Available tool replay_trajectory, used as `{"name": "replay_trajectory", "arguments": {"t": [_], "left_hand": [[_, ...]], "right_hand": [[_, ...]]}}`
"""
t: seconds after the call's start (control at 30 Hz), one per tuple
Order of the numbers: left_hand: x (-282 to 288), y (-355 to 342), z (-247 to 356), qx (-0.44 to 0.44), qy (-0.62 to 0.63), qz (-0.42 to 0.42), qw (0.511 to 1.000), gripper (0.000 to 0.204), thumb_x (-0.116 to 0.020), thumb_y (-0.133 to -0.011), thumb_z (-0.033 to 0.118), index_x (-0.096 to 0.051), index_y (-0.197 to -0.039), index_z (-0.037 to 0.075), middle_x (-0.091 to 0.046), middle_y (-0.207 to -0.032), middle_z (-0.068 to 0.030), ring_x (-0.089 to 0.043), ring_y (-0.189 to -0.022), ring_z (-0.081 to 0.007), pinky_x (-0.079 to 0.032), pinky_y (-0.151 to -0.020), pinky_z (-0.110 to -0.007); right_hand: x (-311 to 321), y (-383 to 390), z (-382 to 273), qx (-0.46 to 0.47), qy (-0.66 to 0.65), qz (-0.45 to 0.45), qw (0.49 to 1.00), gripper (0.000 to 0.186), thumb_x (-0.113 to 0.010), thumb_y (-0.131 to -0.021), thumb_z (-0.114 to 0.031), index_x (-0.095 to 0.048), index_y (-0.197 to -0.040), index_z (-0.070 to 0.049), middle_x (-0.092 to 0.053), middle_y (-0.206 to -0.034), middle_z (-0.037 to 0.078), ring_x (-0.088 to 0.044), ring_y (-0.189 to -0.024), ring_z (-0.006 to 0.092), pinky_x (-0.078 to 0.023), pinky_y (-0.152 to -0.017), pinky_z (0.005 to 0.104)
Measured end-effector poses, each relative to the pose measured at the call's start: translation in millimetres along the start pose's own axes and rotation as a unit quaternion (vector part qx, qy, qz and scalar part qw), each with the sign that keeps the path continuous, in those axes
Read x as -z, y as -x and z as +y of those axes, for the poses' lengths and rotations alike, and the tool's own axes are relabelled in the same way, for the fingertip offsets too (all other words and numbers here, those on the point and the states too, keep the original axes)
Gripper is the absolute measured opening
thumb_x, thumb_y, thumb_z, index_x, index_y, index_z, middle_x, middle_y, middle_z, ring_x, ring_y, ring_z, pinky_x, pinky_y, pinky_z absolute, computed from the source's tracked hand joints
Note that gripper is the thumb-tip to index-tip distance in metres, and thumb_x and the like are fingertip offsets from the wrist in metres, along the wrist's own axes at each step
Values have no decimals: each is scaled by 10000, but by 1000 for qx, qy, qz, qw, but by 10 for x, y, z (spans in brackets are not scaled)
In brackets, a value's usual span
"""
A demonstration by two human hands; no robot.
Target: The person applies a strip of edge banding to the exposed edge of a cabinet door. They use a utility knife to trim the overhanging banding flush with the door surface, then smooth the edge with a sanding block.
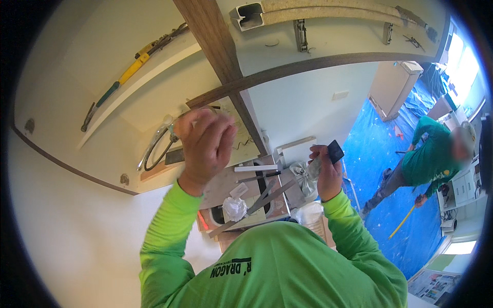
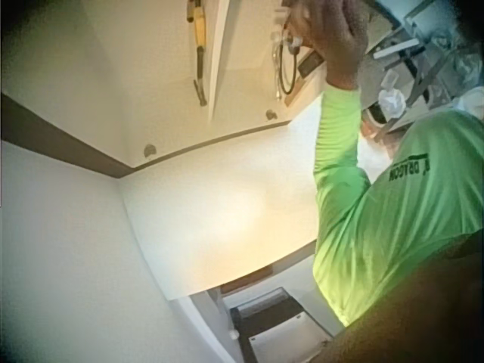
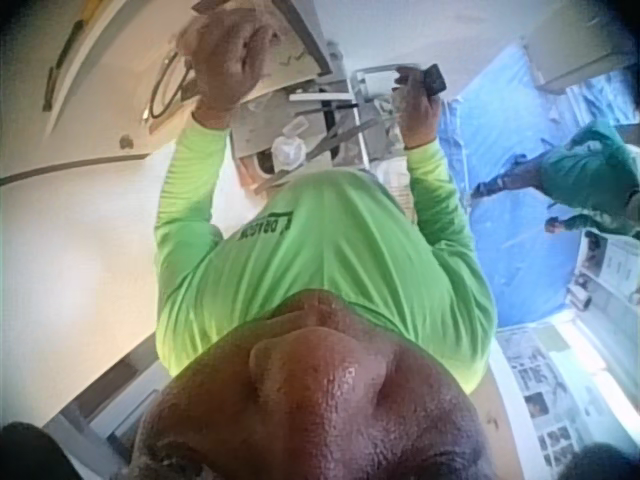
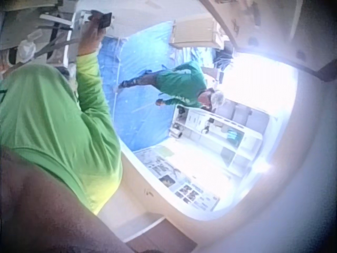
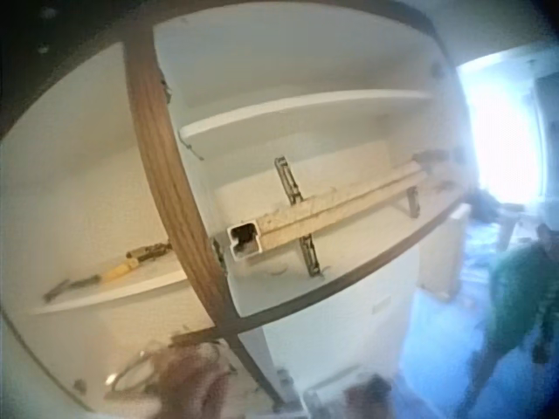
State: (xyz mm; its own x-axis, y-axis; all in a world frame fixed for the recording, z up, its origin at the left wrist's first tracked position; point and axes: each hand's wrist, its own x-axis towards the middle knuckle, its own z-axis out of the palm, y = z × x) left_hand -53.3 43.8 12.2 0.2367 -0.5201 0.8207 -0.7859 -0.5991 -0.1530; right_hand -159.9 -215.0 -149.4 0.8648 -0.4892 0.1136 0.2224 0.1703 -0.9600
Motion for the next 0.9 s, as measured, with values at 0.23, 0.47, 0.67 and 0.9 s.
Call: {"name": "replay_trajectory", "arguments": {"t": [0.23,0.47,0.67,0.9], "left_hand": [[-107,1752,535,274,242,-187,912,199,-709,-919,97,-666,-1100,26,-650,-1102,-168,-621,-1096,-392,-467,-1032,-460],[197,2589,645,351,598,-418,587,318,-622,-1054,194,-683,-1296,-2,-727,-1225,-150,-676,-1141,-229,-518,-1009,-367],[311,1504,655,374,543,-311,685,308,-619,-1062,170,-674,-1328,24,-725,-1234,-72,-655,-1114,-148,-504,-992,-343],[-296,359,932,452,750,7,483,505,-538,-1102,419,-557,-1435,41,-635,-1339,-75,-574,-1244,-178,-434,-1089,-380]], "right_hand": [[-20,-12,-58,27,84,-2,996,448,-430,-1149,-409,-713,-1165,-62,-628,-1045,26,-533,-918,122,-435,-855,280],[-360,102,-503,-72,-93,-46,992,427,-447,-1136,-414,-649,-1270,-63,-599,-999,37,-673,-791,157,-567,-597,286],[-944,196,-951,18,-205,-41,978,417,-477,-1129,-398,-601,-1292,-35,-636,-1169,101,-707,-883,201,-560,-637,328],[-1407,272,-1085,146,-174,-14,974,552,-436,-1130,-470,-516,-1487,-57,-670,-1008,52,-609,-833,110,-495,-703,263]]}}
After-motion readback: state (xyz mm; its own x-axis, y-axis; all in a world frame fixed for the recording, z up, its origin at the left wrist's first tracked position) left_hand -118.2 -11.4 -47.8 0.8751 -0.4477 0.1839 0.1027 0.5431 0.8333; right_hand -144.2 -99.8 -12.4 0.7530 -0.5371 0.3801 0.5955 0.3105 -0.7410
